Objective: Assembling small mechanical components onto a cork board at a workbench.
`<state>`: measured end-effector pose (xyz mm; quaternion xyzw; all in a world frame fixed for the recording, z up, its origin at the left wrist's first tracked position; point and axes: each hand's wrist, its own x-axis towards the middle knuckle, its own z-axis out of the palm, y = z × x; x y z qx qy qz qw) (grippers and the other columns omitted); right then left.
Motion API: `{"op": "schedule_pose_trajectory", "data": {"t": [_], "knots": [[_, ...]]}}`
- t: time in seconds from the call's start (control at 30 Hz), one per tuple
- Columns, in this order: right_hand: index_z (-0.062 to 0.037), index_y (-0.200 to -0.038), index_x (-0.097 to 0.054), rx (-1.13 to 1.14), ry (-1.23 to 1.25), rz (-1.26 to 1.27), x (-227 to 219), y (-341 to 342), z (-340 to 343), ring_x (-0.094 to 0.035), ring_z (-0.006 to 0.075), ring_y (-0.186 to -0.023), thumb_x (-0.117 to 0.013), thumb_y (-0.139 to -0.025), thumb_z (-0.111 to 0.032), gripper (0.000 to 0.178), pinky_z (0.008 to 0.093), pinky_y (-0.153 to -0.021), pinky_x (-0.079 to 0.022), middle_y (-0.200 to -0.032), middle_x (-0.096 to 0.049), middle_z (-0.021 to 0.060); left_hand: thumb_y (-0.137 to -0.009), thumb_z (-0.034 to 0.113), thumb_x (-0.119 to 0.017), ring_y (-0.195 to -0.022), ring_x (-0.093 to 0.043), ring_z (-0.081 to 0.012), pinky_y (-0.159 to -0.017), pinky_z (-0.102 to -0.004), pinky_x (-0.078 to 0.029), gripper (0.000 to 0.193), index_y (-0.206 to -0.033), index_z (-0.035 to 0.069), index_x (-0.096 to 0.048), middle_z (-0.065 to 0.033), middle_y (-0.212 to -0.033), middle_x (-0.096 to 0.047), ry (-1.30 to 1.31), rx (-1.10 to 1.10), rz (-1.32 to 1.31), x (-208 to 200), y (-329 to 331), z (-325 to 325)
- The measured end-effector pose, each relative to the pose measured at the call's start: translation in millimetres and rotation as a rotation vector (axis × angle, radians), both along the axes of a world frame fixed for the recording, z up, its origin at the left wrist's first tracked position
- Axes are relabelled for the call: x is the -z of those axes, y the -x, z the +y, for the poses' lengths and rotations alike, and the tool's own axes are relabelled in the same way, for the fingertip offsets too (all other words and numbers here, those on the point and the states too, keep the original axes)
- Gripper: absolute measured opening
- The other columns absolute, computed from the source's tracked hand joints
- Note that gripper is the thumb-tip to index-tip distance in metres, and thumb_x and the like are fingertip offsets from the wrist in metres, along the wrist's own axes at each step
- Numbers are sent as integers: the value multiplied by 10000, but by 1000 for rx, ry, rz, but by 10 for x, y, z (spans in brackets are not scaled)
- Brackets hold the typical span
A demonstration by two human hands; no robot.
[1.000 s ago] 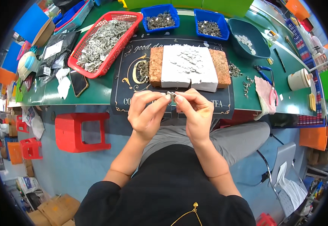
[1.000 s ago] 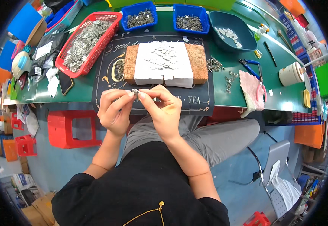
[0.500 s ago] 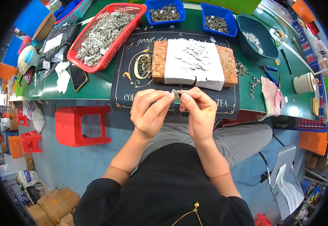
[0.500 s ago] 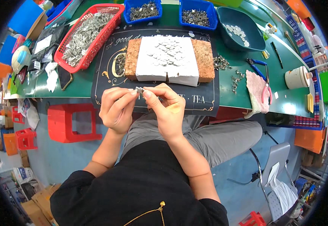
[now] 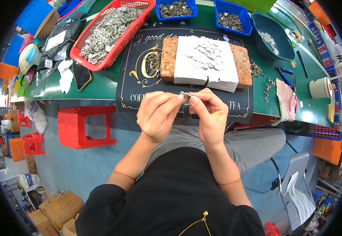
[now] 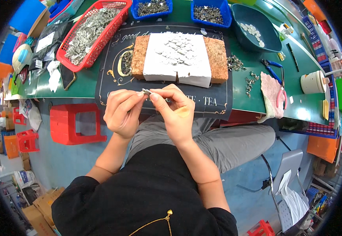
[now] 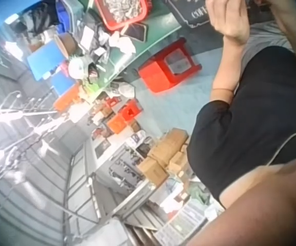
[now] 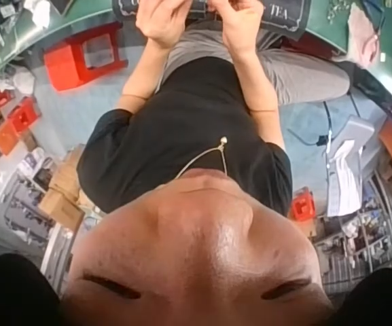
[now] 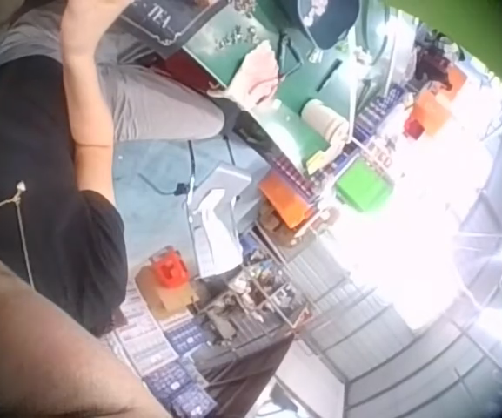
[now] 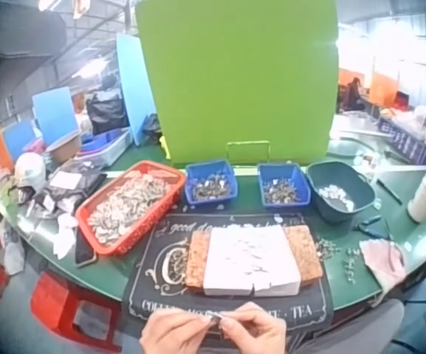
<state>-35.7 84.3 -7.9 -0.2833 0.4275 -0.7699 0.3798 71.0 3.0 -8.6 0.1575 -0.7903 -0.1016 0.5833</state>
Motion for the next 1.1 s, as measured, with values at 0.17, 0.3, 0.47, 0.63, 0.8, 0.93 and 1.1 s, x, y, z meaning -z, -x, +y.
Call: {"op": "schedule_pose_trajectory", "data": {"t": [0.17, 0.3, 0.47, 0.63, 0.8, 0.93, 1.1], "knots": [[51, -965, -668, 1, 10, -5, 36, 10, 8, -538, 108, -694, -640, -881, 0, 103, 225, -629, -437, -848, -608, 66, -616, -51, -795, -711, -604, -218, -606, -295, -506, 301, -896, 20, -711, -61, -805, -657, 13, -25, -23, 31, 5, 11], [51, -965, -670, 27, -12, 52, 64, 12, 4, -534, 98, -696, -644, -882, -4, 103, 215, -629, -432, -853, -607, 59, -620, -56, -789, -714, -605, -219, -611, -294, -508, 300, -900, 18, -711, -62, -806, -659, -4, -21, -23, 51, 28, 5], [44, -952, -689, 68, -17, 146, 97, 5, -25, -542, 70, -734, -669, -866, 6, 96, 189, -603, -418, -862, -606, 47, -641, -68, -795, -740, -630, -233, -651, -306, -511, 262, -876, 9, -709, -88, -828, -672, -47, -33, -60, 84, -9, 23], [21, -936, -693, 232, -51, 521, 68, 6, -15, -587, 106, -739, -694, -835, 1, 102, 212, -632, -467, -849, -631, 79, -697, -72, -770, -807, -648, -217, -708, -292, -518, 232, -908, -3, -701, -102, -866, -670, -262, 93, -58, 48, -62, 50], [18, -909, -701, 179, -30, 451, 30, 13, 7, -599, 124, -753, -695, -823, 9, 86, 222, -651, -475, -848, -637, 80, -823, -55, -693, -939, -617, -153, -831, -274, -504, 242, -1054, -32, -624, -123, -1006, -635, -1076, 473, 176, -23, -107, 55], [19, -902, -706, 186, 6, 531, 35, 20, 12, -603, 138, -754, -699, -813, 11, 90, 238, -653, -477, -834, -634, 87, -849, -41, -666, -905, -612, -148, -835, -277, -494, 145, -987, -25, -624, -118, -983, -634, -1199, 631, 287, 33, -108, 64], [59, -896, -682, 100, -86, 524, -26, -14, 35, -540, 87, -757, -663, -861, 9, 65, 197, -647, -424, -889, -615, 71, -855, -4, -690, -880, -615, -104, -815, -239, -510, 129, -969, -25, -633, -72, -965, -649, -1326, 664, 353, 85, -120, 28]]}}
